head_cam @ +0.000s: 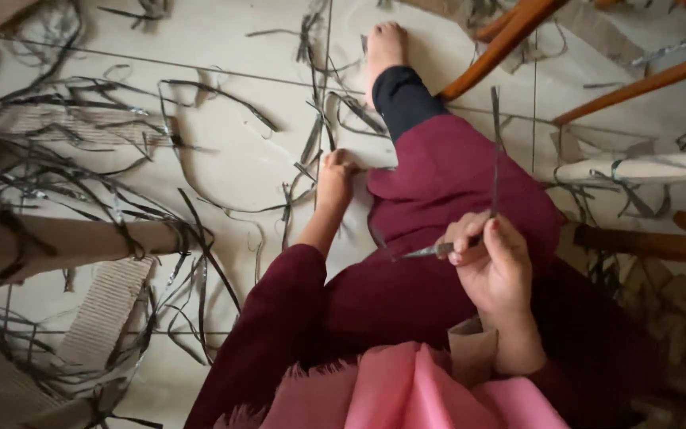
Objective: Wrapping a wooden chair leg with cardboard strips and securing it with wire
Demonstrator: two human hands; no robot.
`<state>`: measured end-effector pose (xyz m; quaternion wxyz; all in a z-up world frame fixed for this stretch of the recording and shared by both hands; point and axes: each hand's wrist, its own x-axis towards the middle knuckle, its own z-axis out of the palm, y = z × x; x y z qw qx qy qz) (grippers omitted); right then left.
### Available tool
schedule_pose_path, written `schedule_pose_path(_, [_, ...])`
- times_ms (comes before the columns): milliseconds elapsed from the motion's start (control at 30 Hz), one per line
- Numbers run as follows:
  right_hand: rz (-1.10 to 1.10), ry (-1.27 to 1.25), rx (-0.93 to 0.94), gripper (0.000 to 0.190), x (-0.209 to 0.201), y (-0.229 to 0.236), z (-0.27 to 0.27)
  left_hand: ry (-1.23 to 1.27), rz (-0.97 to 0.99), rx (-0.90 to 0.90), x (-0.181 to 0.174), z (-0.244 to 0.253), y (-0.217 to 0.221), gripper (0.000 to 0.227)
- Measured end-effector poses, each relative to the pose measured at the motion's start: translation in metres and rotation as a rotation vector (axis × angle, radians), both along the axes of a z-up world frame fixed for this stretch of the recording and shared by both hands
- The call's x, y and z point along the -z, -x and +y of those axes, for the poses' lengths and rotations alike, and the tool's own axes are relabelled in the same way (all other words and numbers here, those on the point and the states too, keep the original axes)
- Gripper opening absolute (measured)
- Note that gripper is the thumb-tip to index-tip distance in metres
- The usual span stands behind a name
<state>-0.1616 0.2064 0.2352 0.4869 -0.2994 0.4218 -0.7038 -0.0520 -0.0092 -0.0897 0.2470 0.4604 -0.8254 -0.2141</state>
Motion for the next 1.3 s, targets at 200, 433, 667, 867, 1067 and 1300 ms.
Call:
schedule_pose_path(200, [0.037, -0.063, -0.018, 0.028, 0.006, 0.003, -0.015, -0.217, 0.217, -0.082, 0.048, 0.011, -0.024, 0.017])
schedule_pose_path(433, [0.029, -0.043, -0.021, 0.03, 0.029, 0.007, -0.016, -0.338, 0.152, -0.183, 0.055, 0.039, -0.039, 0.005])
schedule_pose_path(667, [0.031, -0.091, 0.014, 0.03, 0.043, 0.01, -0.013, -0.198, 0.094, -0.189, -0.036, 0.051, -0.052, 0.088])
schedule_pose_path(867, [0.086, -0.041, -0.012, 0.029, 0.038, 0.005, -0.024, -0.067, -0.072, -0.12, -0.087, 0.033, -0.041, 0.105])
schedule_pose_path(1067, [0.095, -0.061, -0.023, 0.03, 0.048, 0.012, -0.023, -0.148, -0.147, -0.105, 0.057, 0.008, -0.012, 0.025])
schedule_pose_path(1300, [0.111, -0.053, -0.025, 0.03, 0.054, 0.015, -0.029, -0.207, -0.109, -0.167, 0.078, 0.037, -0.03, 0.042])
